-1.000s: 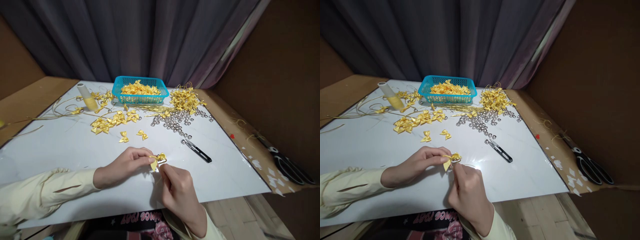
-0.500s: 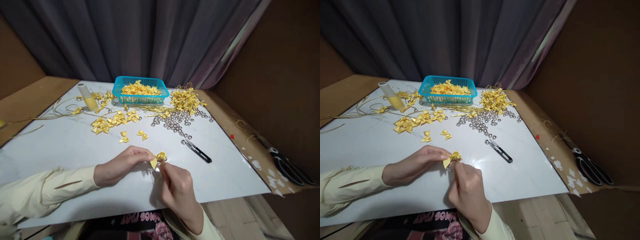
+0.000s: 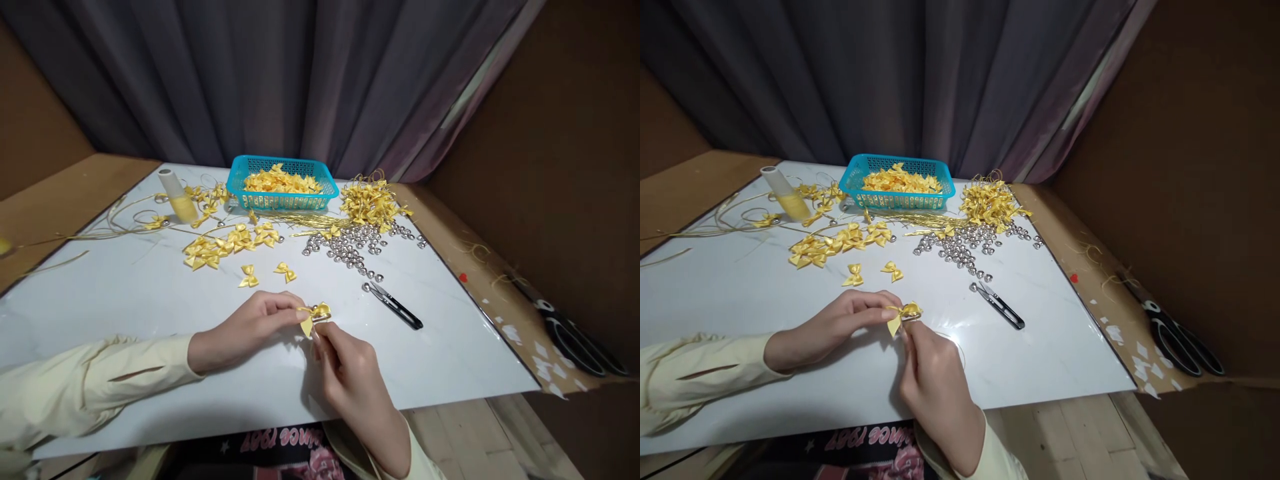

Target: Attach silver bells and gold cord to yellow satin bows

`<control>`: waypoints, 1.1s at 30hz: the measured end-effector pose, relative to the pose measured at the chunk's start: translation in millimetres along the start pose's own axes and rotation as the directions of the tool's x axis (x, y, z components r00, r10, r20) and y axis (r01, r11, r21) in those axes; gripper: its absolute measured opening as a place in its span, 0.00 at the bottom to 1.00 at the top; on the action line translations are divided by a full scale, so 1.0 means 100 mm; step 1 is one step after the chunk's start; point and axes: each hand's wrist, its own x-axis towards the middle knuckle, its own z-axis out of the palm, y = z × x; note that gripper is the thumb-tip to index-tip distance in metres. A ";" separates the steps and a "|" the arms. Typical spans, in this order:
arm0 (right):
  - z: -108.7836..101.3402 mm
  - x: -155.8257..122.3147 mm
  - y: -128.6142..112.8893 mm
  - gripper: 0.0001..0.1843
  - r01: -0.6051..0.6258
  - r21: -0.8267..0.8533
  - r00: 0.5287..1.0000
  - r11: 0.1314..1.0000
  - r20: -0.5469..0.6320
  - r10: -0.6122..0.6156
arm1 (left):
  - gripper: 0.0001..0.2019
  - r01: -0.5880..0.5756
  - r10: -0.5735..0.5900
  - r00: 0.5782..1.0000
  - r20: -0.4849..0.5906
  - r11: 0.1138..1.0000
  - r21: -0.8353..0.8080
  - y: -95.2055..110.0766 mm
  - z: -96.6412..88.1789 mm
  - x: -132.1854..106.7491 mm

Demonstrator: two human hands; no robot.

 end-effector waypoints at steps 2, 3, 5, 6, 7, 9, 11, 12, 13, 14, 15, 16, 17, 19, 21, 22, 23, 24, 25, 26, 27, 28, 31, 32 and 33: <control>0.01 0.00 0.00 0.10 0.006 0.015 1.000 1.000 -0.009 -0.005 | 0.12 -0.033 0.032 0.999 0.004 0.999 0.040 -0.01 0.00 0.00; 0.02 0.00 0.00 0.11 0.008 0.020 1.000 1.000 -0.025 -0.007 | 0.12 -0.052 0.052 0.999 0.010 0.997 0.063 -0.02 -0.01 0.00; 0.07 0.01 0.00 0.11 0.004 0.025 0.998 1.000 -0.062 -0.003 | 0.12 -0.093 0.091 0.996 0.024 0.990 0.110 -0.04 -0.02 0.00; 0.09 0.01 0.00 0.11 0.002 0.025 0.997 1.000 -0.080 0.000 | 0.12 -0.111 0.107 0.994 0.033 0.985 0.134 -0.05 -0.02 0.00; 0.09 0.02 0.01 0.11 0.002 0.022 0.995 1.000 -0.095 0.000 | 0.12 -0.129 0.124 0.991 0.040 0.979 0.160 -0.06 -0.03 0.00; 0.06 0.02 0.02 0.12 0.011 0.008 0.997 1.000 -0.079 -0.010 | 0.11 -0.160 0.154 0.987 0.045 0.963 0.215 -0.07 -0.04 0.01; -0.05 0.02 0.01 0.12 0.023 -0.020 1.000 1.000 0.014 -0.023 | 0.11 -0.169 0.165 0.986 0.037 0.954 0.249 -0.07 -0.04 0.02; -0.13 0.03 0.01 0.11 0.027 -0.041 0.998 0.999 0.063 -0.025 | 0.11 -0.159 0.155 0.987 0.036 0.955 0.250 -0.06 -0.05 0.03; -0.23 0.04 0.00 0.10 0.029 -0.074 0.996 0.997 0.088 -0.023 | 0.11 -0.138 0.132 0.990 0.040 0.961 0.241 -0.06 -0.05 0.04; -0.32 0.05 -0.01 0.07 0.029 -0.114 0.998 0.993 0.066 -0.022 | 0.12 -0.111 0.103 0.994 0.048 0.968 0.224 -0.05 -0.06 0.05; -0.41 0.08 -0.02 0.05 0.041 -0.167 0.999 0.985 -0.002 -0.041 | 0.12 -0.085 0.074 0.995 0.061 0.975 0.206 -0.05 -0.07 0.06; -0.48 0.13 -0.02 0.06 0.054 -0.224 0.997 0.973 -0.036 -0.064 | 0.12 -0.065 0.051 0.996 0.078 0.980 0.189 -0.04 -0.07 0.07; -0.53 0.19 -0.02 0.08 0.097 -0.259 0.995 0.961 -0.009 -0.102 | 0.12 -0.055 0.038 0.994 0.099 0.983 0.174 -0.04 -0.08 0.07; -0.57 0.35 -0.01 0.12 0.197 -0.243 0.973 0.950 0.169 -0.159 | 0.12 -0.063 0.042 0.989 0.139 0.986 0.152 -0.04 -0.09 0.08; -0.54 0.55 0.02 0.15 0.290 -0.145 0.902 0.946 0.372 -0.220 | 0.13 -0.083 0.059 0.983 0.172 0.987 0.139 -0.06 -0.11 0.09; -0.52 0.65 0.03 0.16 0.308 -0.082 0.859 0.948 0.453 -0.240 | 0.13 -0.095 0.068 0.980 0.188 0.986 0.136 -0.07 -0.12 0.09; -0.49 0.74 0.04 0.18 0.309 -0.011 0.810 0.951 0.526 -0.257 | 0.13 -0.103 0.075 0.977 0.198 0.985 0.138 -0.08 -0.12 0.10; -0.46 0.82 0.05 0.18 0.289 0.060 0.764 0.955 0.588 -0.268 | 0.13 -0.108 0.077 0.976 0.204 0.984 0.144 -0.10 -0.13 0.10; -0.43 0.88 0.06 0.19 0.258 0.127 0.722 0.958 0.633 -0.278 | 0.14 -0.109 0.076 0.976 0.206 0.982 0.154 -0.11 -0.14 0.11; -0.41 0.93 0.07 0.19 0.217 0.184 0.690 0.959 0.666 -0.284 | 0.14 -0.108 0.073 0.976 0.205 0.981 0.164 -0.12 -0.15 0.11; -0.39 0.97 0.07 0.20 0.172 0.229 0.668 0.958 0.687 -0.284 | 0.15 -0.100 0.065 0.978 0.200 0.980 0.171 -0.12 -0.16 0.11; -0.38 0.99 0.08 0.20 0.127 0.265 0.659 0.956 0.697 -0.281 | 0.15 -0.090 0.055 0.979 0.195 0.981 0.173 -0.12 -0.17 0.11; -0.34 0.98 0.10 0.20 0.009 0.354 0.691 0.935 0.674 -0.262 | 0.15 -0.071 0.038 0.980 0.194 0.984 0.165 -0.10 -0.18 0.11; -0.33 0.97 0.11 0.20 -0.017 0.386 0.716 0.922 0.649 -0.258 | 0.15 -0.077 0.043 0.980 0.196 0.983 0.169 -0.09 -0.18 0.11; -0.32 0.95 0.11 0.19 -0.034 0.415 0.746 0.909 0.616 -0.254 | 0.14 -0.089 0.053 0.979 0.199 0.980 0.177 -0.09 -0.18 0.11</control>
